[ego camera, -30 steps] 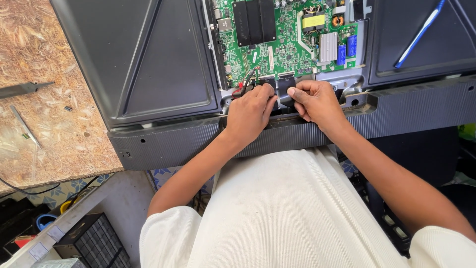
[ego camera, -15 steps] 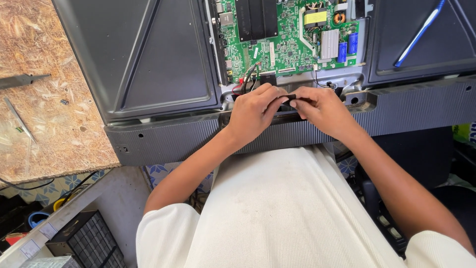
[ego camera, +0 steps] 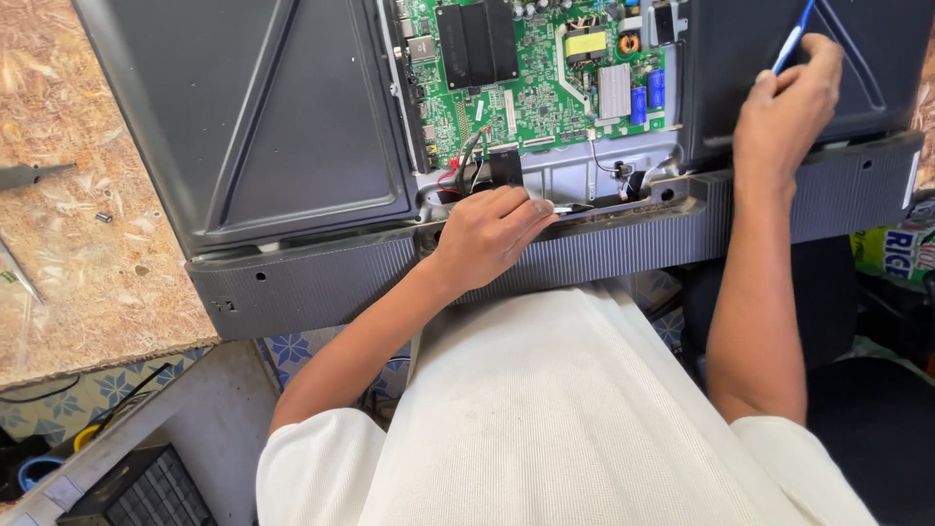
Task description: The person cleans the internal components of an open electronic device, likely a television, using a toothbrush and a small piece of paper. They hold a smartphone in their left hand while brushing and wiping the circuit board and surrounding areas with their right hand.
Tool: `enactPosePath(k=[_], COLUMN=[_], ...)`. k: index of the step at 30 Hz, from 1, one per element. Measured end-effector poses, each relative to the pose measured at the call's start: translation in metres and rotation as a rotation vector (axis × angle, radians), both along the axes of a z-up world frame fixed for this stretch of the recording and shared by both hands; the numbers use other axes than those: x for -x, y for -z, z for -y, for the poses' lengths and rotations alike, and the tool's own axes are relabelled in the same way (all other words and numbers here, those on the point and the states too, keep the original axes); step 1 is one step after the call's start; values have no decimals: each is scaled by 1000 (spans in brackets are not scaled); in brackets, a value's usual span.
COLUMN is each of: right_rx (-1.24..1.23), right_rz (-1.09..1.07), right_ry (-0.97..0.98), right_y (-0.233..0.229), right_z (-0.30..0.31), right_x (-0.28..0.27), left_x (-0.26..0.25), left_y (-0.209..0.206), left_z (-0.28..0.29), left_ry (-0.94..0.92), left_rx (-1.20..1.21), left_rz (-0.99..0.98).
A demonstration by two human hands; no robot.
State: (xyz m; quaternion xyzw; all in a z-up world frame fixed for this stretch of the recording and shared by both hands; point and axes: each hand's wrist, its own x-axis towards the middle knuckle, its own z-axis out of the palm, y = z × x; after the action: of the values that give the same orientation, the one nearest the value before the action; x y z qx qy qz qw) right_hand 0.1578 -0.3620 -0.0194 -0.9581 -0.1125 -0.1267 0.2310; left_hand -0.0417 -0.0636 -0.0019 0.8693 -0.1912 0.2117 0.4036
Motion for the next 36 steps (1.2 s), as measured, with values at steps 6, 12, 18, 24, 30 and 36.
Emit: enactPosePath(k=[6,12,18,24,30,36], right_rx=[-233,13,25,-20,-71,-94], right_rz=[71,-265,-233,-226,-243,-273], right_ry=[-180,-641,-627,-622,-602,-586], right_y=[-31,-57,-27,-28,-28,-27], right_z=[0,-35,-46,-56,-58,-67], right_x=[20,91,102,101,102,101], left_x=[3,3,2,3,3,2], left_y=[3,3,5,8,10,10], left_z=[-4,0,-1,-2,-2,-2], left_ry=[31,68,44,57,51,57], left_rx=[-2,-71,-52,-79,-98,-94], left_rz=[-41,-82,-46,-68,-59,-76])
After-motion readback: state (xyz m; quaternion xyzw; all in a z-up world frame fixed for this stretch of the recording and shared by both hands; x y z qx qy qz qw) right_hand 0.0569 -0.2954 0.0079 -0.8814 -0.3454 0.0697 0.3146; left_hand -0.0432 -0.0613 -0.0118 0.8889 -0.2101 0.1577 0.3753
